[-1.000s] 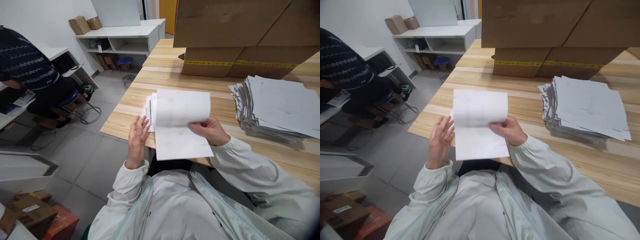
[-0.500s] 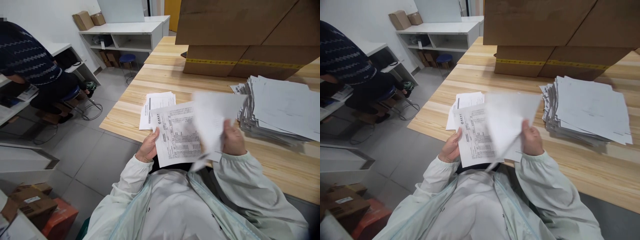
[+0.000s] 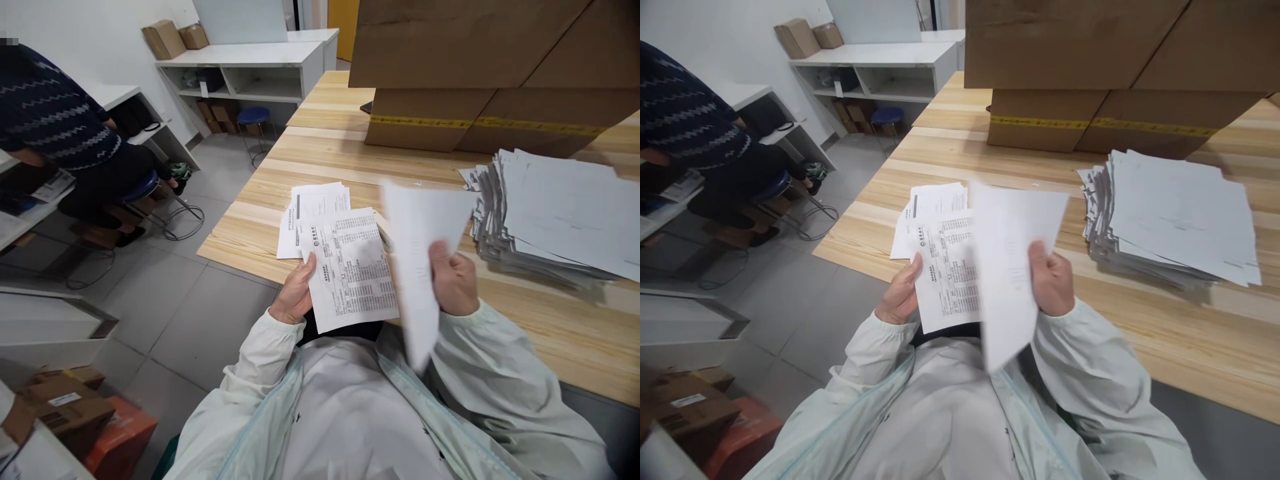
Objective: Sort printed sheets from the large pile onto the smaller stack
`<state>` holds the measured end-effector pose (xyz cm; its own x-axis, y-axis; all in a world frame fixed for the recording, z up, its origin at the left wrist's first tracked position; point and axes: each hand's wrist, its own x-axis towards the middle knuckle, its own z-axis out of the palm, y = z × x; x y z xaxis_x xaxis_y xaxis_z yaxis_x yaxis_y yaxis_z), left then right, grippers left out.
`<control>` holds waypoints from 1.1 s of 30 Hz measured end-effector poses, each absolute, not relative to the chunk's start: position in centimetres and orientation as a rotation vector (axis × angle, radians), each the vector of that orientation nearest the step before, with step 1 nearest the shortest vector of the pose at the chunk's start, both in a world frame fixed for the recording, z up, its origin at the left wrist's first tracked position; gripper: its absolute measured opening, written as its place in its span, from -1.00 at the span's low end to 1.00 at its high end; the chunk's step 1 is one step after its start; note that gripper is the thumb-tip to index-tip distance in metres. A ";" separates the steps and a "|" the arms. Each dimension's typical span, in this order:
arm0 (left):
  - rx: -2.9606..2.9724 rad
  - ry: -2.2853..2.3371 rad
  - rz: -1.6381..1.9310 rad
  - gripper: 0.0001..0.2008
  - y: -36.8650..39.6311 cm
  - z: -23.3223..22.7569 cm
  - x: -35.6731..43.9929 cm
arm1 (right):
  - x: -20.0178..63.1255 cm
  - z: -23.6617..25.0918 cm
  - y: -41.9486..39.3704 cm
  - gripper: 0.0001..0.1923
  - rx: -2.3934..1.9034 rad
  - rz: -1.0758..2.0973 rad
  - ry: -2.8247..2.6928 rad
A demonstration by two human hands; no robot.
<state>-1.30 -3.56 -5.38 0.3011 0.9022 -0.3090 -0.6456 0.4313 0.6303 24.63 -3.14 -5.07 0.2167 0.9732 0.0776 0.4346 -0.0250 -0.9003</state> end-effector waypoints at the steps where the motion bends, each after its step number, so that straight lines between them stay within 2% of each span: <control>1: 0.427 0.700 1.077 -0.55 -3.6 -5.3 -1.1 | 23.7 -5.0 -3.4 -0.36 -1.609 0.697 -1.377; 6: 0.483 0.670 1.085 -0.52 -4.4 -4.5 -0.1 | 20.1 -4.5 -4.1 -0.44 -1.610 0.462 -1.583; 12: 0.831 0.810 1.120 -0.68 -4.7 -2.4 -0.6 | 19.8 -3.2 -4.3 -0.46 -1.522 0.269 -1.505; 17: 0.941 0.818 1.270 -0.50 -4.3 0.0 -0.9 | 21.1 -1.6 -4.1 -0.39 -1.541 -0.073 -1.452; 22: 0.991 0.840 1.231 -0.39 -4.7 -0.3 0.0 | 21.0 -2.8 -4.0 -0.42 -1.414 -0.169 -1.510; 26: 1.154 0.868 1.169 -0.46 -4.8 -0.1 0.0 | 20.4 -3.1 -3.4 -0.60 -1.193 -0.011 -1.356; 29: 1.295 0.875 1.259 -0.46 -4.1 0.9 -0.3 | 20.5 -1.9 -2.6 -0.40 -0.992 0.369 -1.283; 30: 1.347 0.878 1.286 -0.46 -3.7 1.1 -0.4 | 20.5 -1.5 -2.4 -0.39 -0.943 0.507 -1.294; 33: 1.473 0.879 1.301 -0.43 -2.4 1.1 -0.5 | 20.6 -1.5 -2.1 -0.61 -0.921 0.708 -1.315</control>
<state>-0.50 -2.44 1.09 0.1758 0.9377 0.2997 -0.0723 -0.2913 0.9539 20.55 -2.06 -1.48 0.1436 0.8617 0.4867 0.0684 0.4819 -0.8735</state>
